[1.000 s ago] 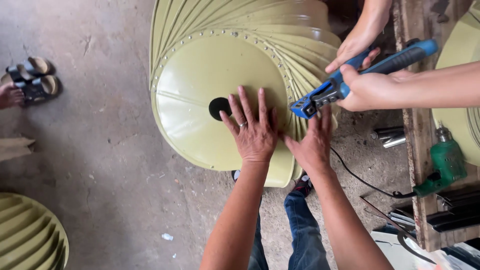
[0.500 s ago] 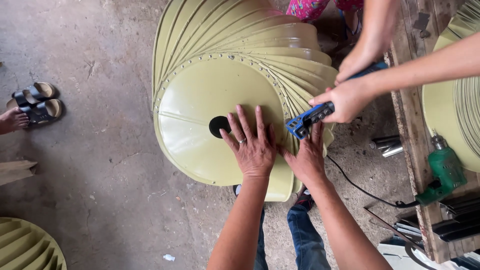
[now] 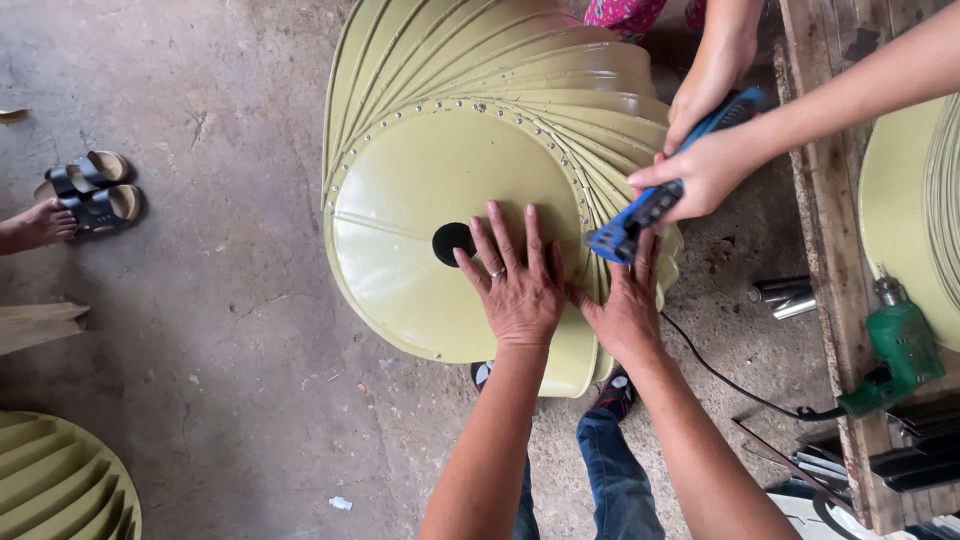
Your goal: Assembling a metal turbine vent by attaching curved metal fins to a circular base using a drill and fasteners.
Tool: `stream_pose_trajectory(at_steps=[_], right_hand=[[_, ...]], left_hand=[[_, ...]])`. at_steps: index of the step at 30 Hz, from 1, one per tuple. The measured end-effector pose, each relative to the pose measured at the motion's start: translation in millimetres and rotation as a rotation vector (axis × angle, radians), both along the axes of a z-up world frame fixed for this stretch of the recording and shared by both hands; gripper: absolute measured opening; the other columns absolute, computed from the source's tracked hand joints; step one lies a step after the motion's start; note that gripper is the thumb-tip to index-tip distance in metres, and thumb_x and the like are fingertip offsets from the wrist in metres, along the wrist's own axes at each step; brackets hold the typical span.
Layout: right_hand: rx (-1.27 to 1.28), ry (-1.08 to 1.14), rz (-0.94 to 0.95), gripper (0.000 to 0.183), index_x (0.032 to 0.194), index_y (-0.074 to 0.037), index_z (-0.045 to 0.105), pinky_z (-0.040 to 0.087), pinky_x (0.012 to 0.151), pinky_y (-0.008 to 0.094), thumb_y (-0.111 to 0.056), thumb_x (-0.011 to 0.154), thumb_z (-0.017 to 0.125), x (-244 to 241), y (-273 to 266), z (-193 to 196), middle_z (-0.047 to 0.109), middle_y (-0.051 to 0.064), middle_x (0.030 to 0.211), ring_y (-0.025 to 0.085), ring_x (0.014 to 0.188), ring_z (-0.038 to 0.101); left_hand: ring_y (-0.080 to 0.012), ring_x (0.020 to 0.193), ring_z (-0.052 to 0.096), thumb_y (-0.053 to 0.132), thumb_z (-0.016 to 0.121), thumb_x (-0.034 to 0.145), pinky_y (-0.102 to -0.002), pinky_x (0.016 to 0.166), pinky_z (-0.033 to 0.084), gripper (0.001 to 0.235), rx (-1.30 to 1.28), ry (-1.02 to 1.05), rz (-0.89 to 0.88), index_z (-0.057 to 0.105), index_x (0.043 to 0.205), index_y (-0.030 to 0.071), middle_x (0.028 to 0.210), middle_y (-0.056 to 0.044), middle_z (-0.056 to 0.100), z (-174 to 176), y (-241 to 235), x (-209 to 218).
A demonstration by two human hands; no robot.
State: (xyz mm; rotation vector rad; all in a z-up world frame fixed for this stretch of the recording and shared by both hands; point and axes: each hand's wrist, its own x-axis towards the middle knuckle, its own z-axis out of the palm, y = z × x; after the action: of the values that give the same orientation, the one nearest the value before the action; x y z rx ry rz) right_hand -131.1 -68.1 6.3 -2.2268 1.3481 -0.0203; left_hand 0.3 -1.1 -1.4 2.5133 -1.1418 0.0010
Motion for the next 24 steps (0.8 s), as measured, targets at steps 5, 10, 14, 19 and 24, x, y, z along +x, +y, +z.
stream_pose_trajectory(at_steps=[5,10,14,19,24], right_hand=[[-0.042,-0.011,0.036,0.105,0.163,-0.018,0.019,0.011,0.127,0.057,-0.049,0.084,0.081,-8,0,-16,-0.006,0.026,0.169,0.049,0.157,-0.004],[0.039,0.028,0.034,0.106,0.165,-0.019,0.014,0.014,0.128,0.057,-0.048,0.086,0.079,-9,-1,-14,-0.007,0.021,0.173,0.045,0.159,-0.003],[-0.047,-0.058,0.016,0.116,0.166,-0.009,0.007,0.012,0.125,0.063,-0.047,0.084,0.081,-4,1,-12,-0.011,0.027,0.169,0.048,0.156,-0.006],[0.006,-0.045,-0.022,0.115,0.166,-0.008,0.009,0.014,0.124,0.064,-0.046,0.085,0.081,2,4,0,-0.011,0.024,0.171,0.046,0.158,-0.006],[-0.037,-0.056,-0.001,0.113,0.166,-0.008,0.010,0.015,0.124,0.064,-0.046,0.086,0.081,-3,3,-6,-0.010,0.024,0.170,0.046,0.158,-0.005]], left_hand=[[-0.0456,0.157,0.020,0.045,0.052,0.108,-0.070,0.125,0.010,0.061,-0.008,-0.029,0.008,0.038,0.161,0.020,0.170,-0.021,0.025,-3,1,0],[-0.0459,0.157,0.020,0.044,0.052,0.106,-0.070,0.124,0.011,0.062,0.003,-0.015,-0.003,0.038,0.161,0.020,0.169,-0.021,0.024,0,0,0],[-0.0452,0.157,0.020,0.043,0.053,0.107,-0.070,0.125,0.011,0.061,0.014,-0.036,0.001,0.038,0.161,0.021,0.170,-0.021,0.025,1,0,1],[-0.0469,0.156,0.021,0.042,0.053,0.107,-0.070,0.124,0.012,0.060,-0.017,-0.052,0.004,0.038,0.161,0.019,0.169,-0.023,0.026,2,1,2],[-0.0478,0.156,0.021,0.042,0.053,0.107,-0.071,0.124,0.012,0.060,-0.014,-0.047,-0.001,0.039,0.160,0.019,0.168,-0.023,0.026,5,1,2]])
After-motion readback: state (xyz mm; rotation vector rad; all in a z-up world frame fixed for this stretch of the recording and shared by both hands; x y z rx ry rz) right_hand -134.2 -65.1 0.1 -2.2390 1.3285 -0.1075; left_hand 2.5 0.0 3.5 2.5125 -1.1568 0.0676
